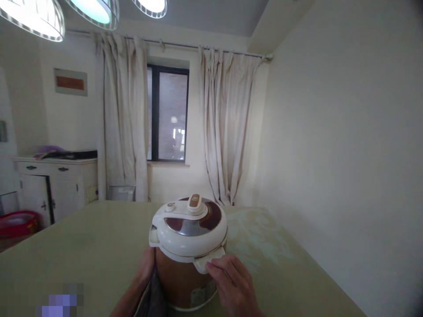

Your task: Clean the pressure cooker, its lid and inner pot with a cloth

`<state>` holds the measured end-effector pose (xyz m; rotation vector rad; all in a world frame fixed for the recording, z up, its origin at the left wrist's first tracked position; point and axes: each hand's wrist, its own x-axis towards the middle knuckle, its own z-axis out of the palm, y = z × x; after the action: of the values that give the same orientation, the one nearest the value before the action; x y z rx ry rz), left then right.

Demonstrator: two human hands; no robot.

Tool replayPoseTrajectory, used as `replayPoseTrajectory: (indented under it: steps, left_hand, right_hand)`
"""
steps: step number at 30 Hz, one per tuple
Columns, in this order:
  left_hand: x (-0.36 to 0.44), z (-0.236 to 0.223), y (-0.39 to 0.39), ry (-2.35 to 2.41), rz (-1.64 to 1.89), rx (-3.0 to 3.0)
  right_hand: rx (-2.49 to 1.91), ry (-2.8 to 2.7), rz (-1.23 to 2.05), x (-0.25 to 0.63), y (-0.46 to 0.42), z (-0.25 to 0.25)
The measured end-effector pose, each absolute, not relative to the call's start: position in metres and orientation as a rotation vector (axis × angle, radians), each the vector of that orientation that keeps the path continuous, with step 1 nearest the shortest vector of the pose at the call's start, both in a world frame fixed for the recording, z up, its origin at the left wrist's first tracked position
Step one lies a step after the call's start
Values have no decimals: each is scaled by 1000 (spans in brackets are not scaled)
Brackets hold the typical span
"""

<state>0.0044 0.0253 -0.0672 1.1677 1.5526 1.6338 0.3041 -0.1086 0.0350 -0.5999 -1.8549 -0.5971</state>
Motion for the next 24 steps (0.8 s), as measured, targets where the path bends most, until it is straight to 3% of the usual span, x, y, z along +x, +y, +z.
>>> replayPoseTrajectory:
  steps: [6,11,19,24]
  left_hand:
    - [39,-93,-58,1854,1711,1175]
    - [108,-93,-116,1665,1932,1667]
    - [151,-130,-112,1117,1365,2012]
    - [134,-73,-126,1049,1225,1923]
  right_hand:
    - [-624,-1839,-561,302,-109,32]
    - [-686,-1866,-435,302,-121,27]
    - [-829,-1914,-337,327,-158,-55]
    - [-1037,-2027,-508,346,-152,-80]
